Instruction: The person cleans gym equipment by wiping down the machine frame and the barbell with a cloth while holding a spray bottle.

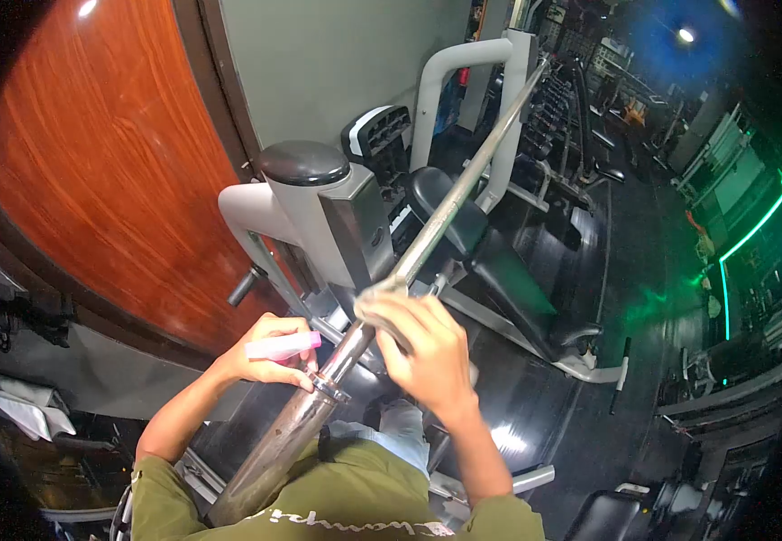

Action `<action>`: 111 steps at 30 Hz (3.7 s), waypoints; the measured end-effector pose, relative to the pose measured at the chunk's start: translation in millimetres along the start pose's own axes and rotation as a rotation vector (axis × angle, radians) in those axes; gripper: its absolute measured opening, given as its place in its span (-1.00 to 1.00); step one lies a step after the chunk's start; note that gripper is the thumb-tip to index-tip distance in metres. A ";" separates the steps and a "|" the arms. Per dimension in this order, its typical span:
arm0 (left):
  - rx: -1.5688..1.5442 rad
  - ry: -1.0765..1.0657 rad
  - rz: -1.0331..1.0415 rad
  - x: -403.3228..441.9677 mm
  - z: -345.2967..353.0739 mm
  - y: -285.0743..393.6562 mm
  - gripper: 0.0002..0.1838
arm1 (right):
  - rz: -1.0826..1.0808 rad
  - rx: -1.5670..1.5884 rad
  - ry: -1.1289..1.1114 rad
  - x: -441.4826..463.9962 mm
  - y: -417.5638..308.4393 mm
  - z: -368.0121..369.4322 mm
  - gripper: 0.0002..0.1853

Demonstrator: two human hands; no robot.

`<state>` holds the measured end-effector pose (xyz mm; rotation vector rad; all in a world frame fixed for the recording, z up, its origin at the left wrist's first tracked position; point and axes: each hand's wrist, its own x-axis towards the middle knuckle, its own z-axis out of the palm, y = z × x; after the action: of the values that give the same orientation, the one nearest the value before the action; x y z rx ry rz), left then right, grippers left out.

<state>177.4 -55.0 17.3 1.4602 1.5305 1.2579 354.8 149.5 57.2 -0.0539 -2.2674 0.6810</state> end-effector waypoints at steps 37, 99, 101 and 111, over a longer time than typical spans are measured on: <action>0.454 0.592 0.321 46.3 -31.5 75.1 -0.76 | -0.362 0.124 -0.183 89.0 15.1 -73.0 -0.48; 0.331 0.511 0.113 57.2 -44.0 120.7 -0.80 | -0.716 0.363 -0.119 143.0 63.8 -54.0 -0.63; 0.239 0.497 0.062 66.2 -43.3 125.3 -0.76 | -0.682 0.459 -0.045 157.1 76.2 -60.1 -0.66; -0.013 0.738 -0.134 72.4 -13.6 150.2 -0.69 | -0.840 0.596 -0.342 215.7 70.5 -25.2 -0.49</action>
<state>203.9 -0.3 173.2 0.8881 2.0268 1.8312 206.3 272.8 179.0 1.2981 -2.0098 0.8850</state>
